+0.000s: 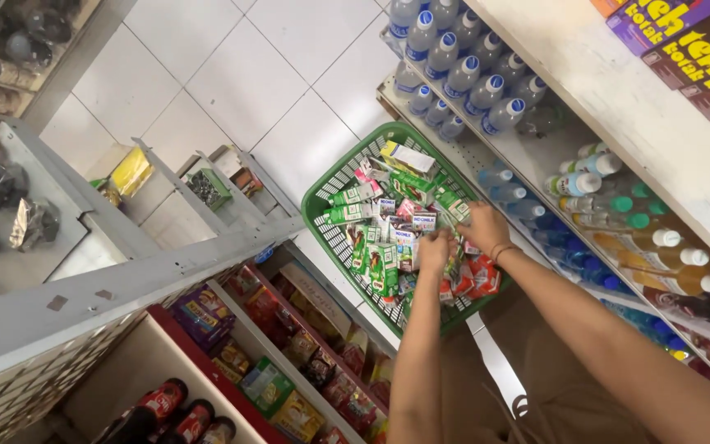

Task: Cleaning milk cartons with a cloth, scanning them with a handheld scanner, and reorganizing them on a grocery store shelf.

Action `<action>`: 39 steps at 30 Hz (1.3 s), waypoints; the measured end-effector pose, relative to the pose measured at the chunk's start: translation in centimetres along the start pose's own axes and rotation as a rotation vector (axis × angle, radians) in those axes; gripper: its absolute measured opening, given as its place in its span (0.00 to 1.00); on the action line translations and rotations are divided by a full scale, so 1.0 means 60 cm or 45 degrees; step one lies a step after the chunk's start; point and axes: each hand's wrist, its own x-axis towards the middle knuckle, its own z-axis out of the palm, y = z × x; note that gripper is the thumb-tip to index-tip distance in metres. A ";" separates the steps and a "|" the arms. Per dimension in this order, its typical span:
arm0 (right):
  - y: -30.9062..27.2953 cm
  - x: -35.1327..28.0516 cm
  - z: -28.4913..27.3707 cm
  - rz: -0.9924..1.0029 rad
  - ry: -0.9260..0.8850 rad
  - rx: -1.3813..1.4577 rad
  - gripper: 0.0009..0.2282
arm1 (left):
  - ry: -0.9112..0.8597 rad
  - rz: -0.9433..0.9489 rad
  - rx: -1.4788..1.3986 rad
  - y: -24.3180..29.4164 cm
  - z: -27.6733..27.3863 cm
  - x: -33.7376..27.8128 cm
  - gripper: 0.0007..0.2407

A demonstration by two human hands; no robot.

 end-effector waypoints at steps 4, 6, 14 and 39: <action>0.020 -0.043 -0.029 0.196 0.010 0.235 0.24 | 0.077 -0.103 0.097 0.046 0.005 -0.036 0.18; 0.035 -0.069 -0.048 0.436 -0.064 0.645 0.24 | 0.103 -0.250 0.071 0.098 0.015 -0.064 0.22; -0.103 -0.233 -0.260 0.032 0.398 0.737 0.25 | -0.169 0.019 0.020 0.392 0.169 -0.364 0.33; -0.004 -0.626 -0.722 0.406 1.234 0.750 0.15 | -1.558 1.608 0.905 0.600 0.572 -0.830 0.22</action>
